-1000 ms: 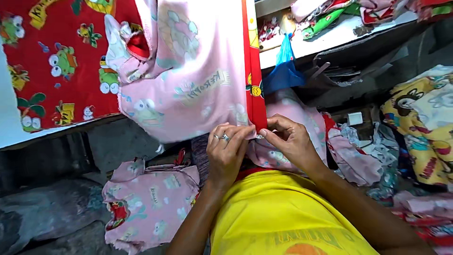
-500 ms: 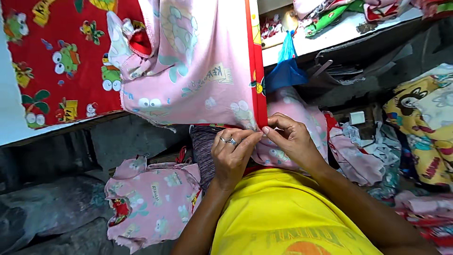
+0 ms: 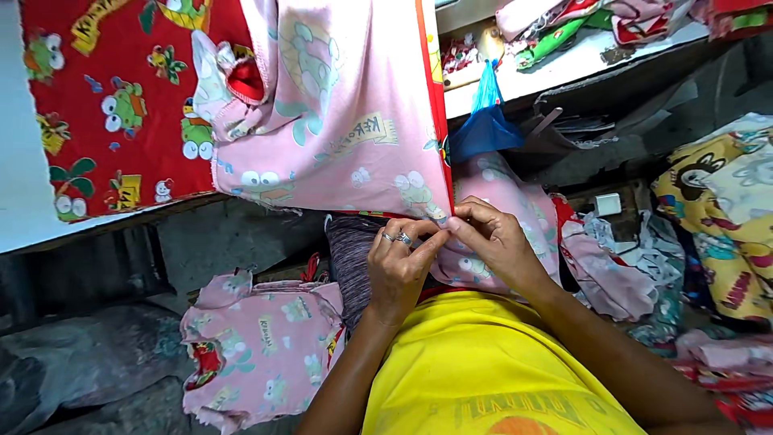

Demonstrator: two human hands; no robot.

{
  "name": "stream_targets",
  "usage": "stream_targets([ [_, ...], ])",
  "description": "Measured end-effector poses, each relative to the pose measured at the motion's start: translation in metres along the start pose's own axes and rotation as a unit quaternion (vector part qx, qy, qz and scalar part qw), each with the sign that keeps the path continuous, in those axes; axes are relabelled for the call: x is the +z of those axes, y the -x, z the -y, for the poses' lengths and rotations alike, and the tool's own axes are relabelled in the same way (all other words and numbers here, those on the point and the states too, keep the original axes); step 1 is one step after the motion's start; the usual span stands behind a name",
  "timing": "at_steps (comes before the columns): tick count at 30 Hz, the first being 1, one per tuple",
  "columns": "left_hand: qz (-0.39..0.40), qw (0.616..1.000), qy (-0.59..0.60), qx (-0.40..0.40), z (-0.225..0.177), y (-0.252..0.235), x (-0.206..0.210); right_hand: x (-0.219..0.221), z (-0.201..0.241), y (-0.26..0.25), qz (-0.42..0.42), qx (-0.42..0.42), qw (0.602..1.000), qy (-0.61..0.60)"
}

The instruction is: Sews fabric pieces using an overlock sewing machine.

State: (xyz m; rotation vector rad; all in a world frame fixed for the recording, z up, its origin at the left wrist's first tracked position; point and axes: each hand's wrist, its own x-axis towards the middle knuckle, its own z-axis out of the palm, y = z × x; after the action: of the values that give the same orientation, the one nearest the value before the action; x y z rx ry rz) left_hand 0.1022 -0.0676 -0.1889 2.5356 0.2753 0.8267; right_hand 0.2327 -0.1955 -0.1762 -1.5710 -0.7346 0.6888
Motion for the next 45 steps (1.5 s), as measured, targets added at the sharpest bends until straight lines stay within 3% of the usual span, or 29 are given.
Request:
stream_targets([
  [4, 0.065, 0.997, -0.008, -0.05, 0.009, 0.013, 0.0, 0.003, -0.01, -0.001, 0.005, 0.052, 0.997, -0.048],
  [7, 0.144, 0.982, -0.063, -0.108, 0.011, 0.028, -0.004, -0.01, 0.026, 0.008, 0.136, 0.001, 0.965, -0.225],
  [9, 0.283, 0.93, -0.041, -0.231, 0.0, 0.024, -0.004, -0.016, 0.035, 0.007, 0.242, -0.052, 0.92, -0.304],
  [11, 0.376, 0.88, -0.006, -0.292, -0.016, 0.001, -0.018, -0.012, 0.029, -0.001, 0.195, -0.01, 0.949, -0.248],
  [13, 0.218, 0.945, 0.096, -0.225, -0.005, 0.023, -0.027, -0.007, 0.019, -0.006, 0.154, 0.037, 0.97, -0.182],
  [14, 0.14, 0.94, 0.2, -0.239, 0.002, 0.028, -0.034, -0.007, 0.02, -0.004, 0.166, 0.033, 0.968, -0.188],
  [15, 0.057, 0.906, 0.308, -0.284, 0.005, 0.029, -0.044, -0.008, 0.022, -0.001, 0.191, 0.019, 0.959, -0.208],
  [16, -0.036, 0.849, 0.407, -0.335, 0.005, 0.027, -0.056, -0.008, 0.023, 0.003, 0.21, 0.005, 0.951, -0.226],
  [18, -0.241, 0.696, 0.551, -0.392, 0.012, 0.005, -0.077, -0.006, 0.022, 0.004, 0.211, -0.006, 0.949, -0.232],
  [19, -0.314, 0.64, 0.577, -0.398, 0.019, -0.004, -0.086, -0.004, 0.019, 0.003, 0.2, -0.003, 0.954, -0.222],
  [21, -0.401, 0.599, 0.533, -0.444, 0.026, -0.009, -0.101, -0.003, 0.014, 0.002, 0.178, 0.001, 0.964, -0.197],
  [22, -0.419, 0.599, 0.499, -0.465, 0.024, -0.005, -0.105, -0.005, 0.013, 0.003, 0.168, 0.001, 0.968, -0.187],
  [25, -0.4, 0.649, 0.424, -0.489, 0.008, 0.024, -0.104, -0.017, 0.012, 0.013, 0.139, 0.003, 0.979, -0.151],
  [30, -0.37, 0.67, 0.424, -0.484, 0.003, 0.051, -0.101, -0.03, 0.011, 0.023, 0.111, -0.021, 0.988, -0.107],
  [41, -0.341, 0.764, 0.358, -0.414, 0.059, -0.029, -0.131, -0.025, 0.03, -0.067, 0.05, -0.106, 0.992, -0.053],
  [45, -0.315, 0.805, 0.275, -0.42, 0.094, -0.051, -0.146, -0.021, 0.039, -0.1, 0.033, -0.111, 0.992, -0.039],
])
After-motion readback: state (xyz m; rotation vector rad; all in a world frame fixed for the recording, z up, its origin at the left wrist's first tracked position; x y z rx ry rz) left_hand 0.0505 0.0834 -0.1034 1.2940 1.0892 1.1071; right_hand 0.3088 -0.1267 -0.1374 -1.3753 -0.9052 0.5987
